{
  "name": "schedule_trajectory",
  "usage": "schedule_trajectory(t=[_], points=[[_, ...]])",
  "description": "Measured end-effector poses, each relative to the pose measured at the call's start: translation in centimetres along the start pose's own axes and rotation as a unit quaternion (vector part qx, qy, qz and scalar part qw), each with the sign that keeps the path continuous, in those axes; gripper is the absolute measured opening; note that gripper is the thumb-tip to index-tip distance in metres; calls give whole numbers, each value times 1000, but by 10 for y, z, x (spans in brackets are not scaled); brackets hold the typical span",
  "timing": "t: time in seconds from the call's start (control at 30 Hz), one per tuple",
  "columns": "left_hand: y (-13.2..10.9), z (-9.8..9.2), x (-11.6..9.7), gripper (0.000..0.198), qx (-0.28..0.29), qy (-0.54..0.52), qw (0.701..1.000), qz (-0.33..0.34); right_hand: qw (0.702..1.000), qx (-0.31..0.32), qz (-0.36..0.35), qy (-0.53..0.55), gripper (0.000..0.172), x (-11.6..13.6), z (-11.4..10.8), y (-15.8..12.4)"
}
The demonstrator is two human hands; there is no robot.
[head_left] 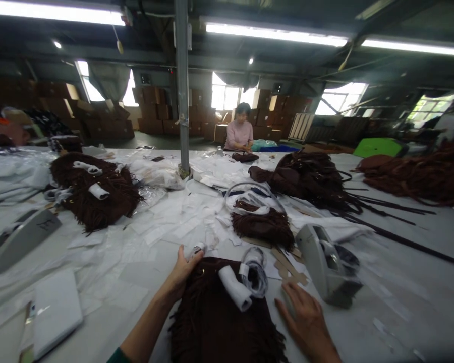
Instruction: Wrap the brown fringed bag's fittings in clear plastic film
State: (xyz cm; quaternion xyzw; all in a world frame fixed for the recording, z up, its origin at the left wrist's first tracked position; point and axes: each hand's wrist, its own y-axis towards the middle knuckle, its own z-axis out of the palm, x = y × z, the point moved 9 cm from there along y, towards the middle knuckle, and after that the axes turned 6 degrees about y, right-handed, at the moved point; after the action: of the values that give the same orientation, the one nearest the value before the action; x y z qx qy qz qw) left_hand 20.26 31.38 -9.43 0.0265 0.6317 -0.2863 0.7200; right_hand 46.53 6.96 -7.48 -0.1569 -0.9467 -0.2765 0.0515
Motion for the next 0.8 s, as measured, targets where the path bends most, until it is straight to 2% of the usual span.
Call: schedule_trajectory(t=[0.07,0.13,0.2,0.27,0.37,0.5,0.57,0.67,0.73,0.8], points=[[-18,2,6,124,15,18,1000,-21,1000,22,12,8,46,2,5,3],[-32,5,11,130,22,57,998,-5,999,33,24,14,41,5,3,4],[-43,9,9,133,6,106,993,55,999,35,33,14,37,7,-1,4],[-51,17,3,122,-18,130,984,120,999,32,33,12,34,8,-3,3],[-66,37,-9,98,-13,88,982,165,1000,17,16,5,32,6,-1,1],[-86,63,-31,99,38,7,986,162,999,-41,-11,6,32,-4,7,1],[-91,66,-41,99,42,-24,988,145,998,-60,-18,16,30,-11,14,3],[-95,48,-68,90,9,-47,986,158,996,-57,-49,41,27,-16,22,4],[-98,20,-101,79,-36,-39,980,191,995,-53,-70,48,27,-18,26,2],[-100,-18,-148,71,-81,-26,971,223,995,-57,-75,43,28,-23,29,1]])
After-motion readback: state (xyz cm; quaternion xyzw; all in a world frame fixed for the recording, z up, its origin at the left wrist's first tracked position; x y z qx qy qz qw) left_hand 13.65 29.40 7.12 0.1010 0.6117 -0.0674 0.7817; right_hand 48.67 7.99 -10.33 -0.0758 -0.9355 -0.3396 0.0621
